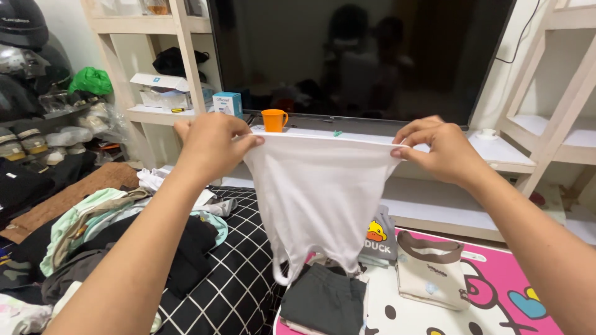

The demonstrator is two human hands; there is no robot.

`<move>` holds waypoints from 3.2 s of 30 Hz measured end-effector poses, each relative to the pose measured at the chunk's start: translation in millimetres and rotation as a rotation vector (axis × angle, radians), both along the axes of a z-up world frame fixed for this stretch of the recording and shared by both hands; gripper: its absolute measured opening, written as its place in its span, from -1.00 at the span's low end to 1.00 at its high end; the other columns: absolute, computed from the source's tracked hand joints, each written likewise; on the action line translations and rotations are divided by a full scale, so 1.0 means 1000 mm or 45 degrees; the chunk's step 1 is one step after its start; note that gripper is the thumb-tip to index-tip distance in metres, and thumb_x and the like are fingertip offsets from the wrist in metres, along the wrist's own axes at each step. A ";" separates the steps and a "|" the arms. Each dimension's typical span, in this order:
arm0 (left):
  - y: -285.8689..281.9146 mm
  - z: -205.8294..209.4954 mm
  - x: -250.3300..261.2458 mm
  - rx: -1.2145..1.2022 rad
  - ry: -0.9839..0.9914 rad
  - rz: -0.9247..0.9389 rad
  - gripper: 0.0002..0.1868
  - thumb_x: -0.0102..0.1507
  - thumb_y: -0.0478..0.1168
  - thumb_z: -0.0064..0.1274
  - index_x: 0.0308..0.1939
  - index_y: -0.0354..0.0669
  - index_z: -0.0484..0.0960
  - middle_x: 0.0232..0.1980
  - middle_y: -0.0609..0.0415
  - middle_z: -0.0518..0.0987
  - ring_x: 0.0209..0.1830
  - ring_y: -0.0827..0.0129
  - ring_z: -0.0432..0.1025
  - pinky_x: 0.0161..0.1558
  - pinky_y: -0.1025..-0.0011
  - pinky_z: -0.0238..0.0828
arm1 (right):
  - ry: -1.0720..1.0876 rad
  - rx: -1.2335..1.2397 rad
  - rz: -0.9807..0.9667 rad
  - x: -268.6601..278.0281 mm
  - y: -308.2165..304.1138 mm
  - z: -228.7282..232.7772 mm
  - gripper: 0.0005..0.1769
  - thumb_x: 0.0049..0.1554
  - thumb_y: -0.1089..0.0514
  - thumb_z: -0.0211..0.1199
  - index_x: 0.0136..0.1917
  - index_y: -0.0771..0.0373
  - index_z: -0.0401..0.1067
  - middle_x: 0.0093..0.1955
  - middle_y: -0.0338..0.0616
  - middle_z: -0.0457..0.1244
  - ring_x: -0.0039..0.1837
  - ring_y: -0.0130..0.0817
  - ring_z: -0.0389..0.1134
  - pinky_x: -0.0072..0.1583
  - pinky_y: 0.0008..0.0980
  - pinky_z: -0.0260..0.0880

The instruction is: Fold various items of baby clothing on a small table.

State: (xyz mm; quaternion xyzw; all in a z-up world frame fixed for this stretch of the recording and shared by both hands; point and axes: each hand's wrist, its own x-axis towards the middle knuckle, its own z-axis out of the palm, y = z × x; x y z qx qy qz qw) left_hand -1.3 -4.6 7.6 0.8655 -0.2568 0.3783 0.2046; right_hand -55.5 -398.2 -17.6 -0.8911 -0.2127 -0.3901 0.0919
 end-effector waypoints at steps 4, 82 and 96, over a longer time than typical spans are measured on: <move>0.009 0.004 0.006 -0.347 0.386 -0.133 -0.70 0.16 -0.02 0.32 -0.33 -0.20 0.75 -0.46 0.04 0.62 -0.46 0.42 0.49 -0.20 0.29 0.46 | 0.368 0.658 0.120 -0.010 0.002 0.000 -0.81 0.01 0.14 0.46 -0.31 0.31 0.59 0.08 -0.18 0.41 0.10 -0.34 0.38 0.12 -0.29 0.36; -0.008 0.001 -0.016 -0.573 0.407 -0.651 -0.58 0.10 -0.33 0.33 0.03 -0.04 0.65 -0.19 0.16 0.71 -0.20 0.56 0.59 -0.18 0.47 0.51 | 0.097 0.895 -0.064 -0.039 -0.007 0.016 -0.80 0.07 0.20 0.49 -0.03 0.25 0.58 -0.05 -0.20 0.42 -0.02 -0.47 0.41 0.07 -0.48 0.43; -0.006 -0.229 -0.052 -0.049 1.634 -0.367 -0.73 0.18 -0.10 0.25 -0.21 -0.23 0.82 -0.33 0.05 0.72 -0.35 0.39 0.51 -0.20 0.43 0.47 | 1.753 0.556 0.129 -0.084 0.023 -0.180 -0.79 -0.04 0.22 0.37 -0.09 0.22 0.69 -0.11 -0.33 0.45 -0.01 -0.49 0.45 0.21 -0.41 0.45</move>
